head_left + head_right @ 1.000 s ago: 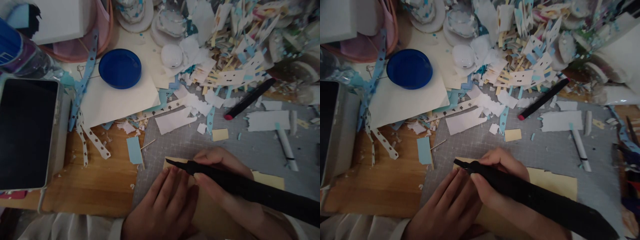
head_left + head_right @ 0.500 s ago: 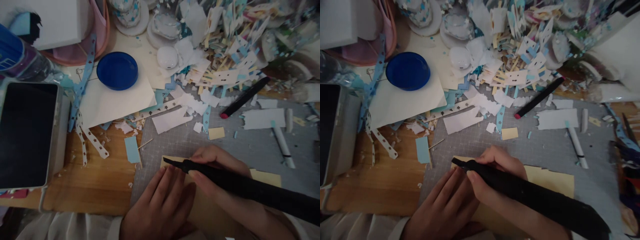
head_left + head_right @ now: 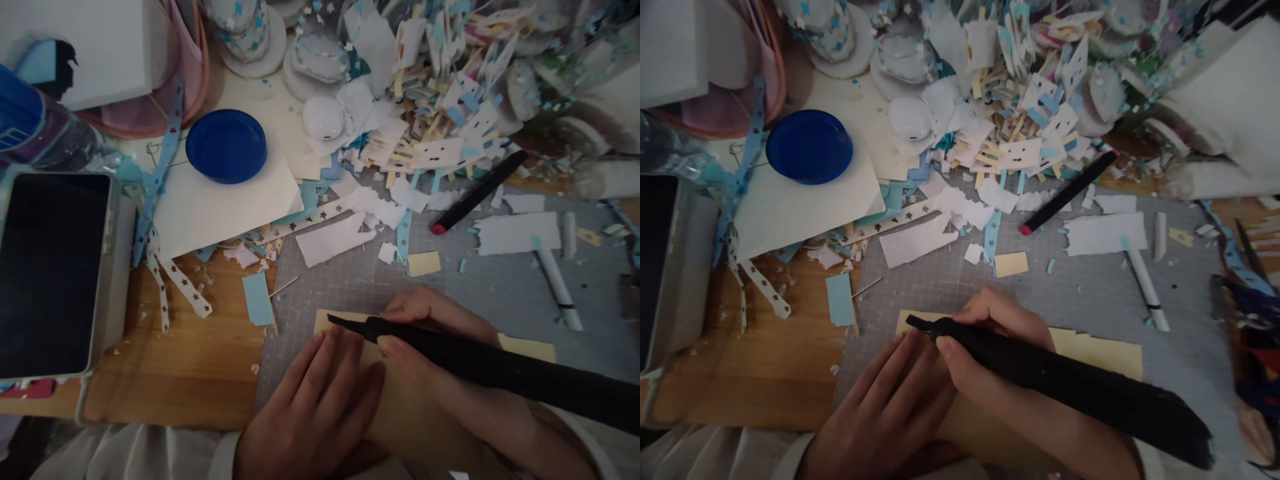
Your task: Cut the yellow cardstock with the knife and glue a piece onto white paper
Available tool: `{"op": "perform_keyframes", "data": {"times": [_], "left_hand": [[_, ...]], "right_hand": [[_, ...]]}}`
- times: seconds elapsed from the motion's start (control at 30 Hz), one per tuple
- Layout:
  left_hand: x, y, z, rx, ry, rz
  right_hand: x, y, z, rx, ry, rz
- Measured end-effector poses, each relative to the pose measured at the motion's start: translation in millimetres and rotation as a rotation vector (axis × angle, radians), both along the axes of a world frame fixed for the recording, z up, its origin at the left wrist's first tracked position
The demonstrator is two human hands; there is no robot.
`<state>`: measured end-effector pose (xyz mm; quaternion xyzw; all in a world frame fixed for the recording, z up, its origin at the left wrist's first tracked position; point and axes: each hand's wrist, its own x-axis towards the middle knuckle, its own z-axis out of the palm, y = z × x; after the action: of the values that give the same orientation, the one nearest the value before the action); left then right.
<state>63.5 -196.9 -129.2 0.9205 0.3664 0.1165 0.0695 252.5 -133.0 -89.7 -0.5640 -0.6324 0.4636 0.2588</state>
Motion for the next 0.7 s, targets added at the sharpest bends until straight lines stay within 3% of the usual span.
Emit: {"op": "perform_keyframes", "data": {"times": [0.7], "left_hand": [[2.7, 0.4, -0.6, 0.022, 0.0, 0.027]], "right_hand": [[28.9, -8.6, -6.0, -0.111, 0.05, -0.122]]}}
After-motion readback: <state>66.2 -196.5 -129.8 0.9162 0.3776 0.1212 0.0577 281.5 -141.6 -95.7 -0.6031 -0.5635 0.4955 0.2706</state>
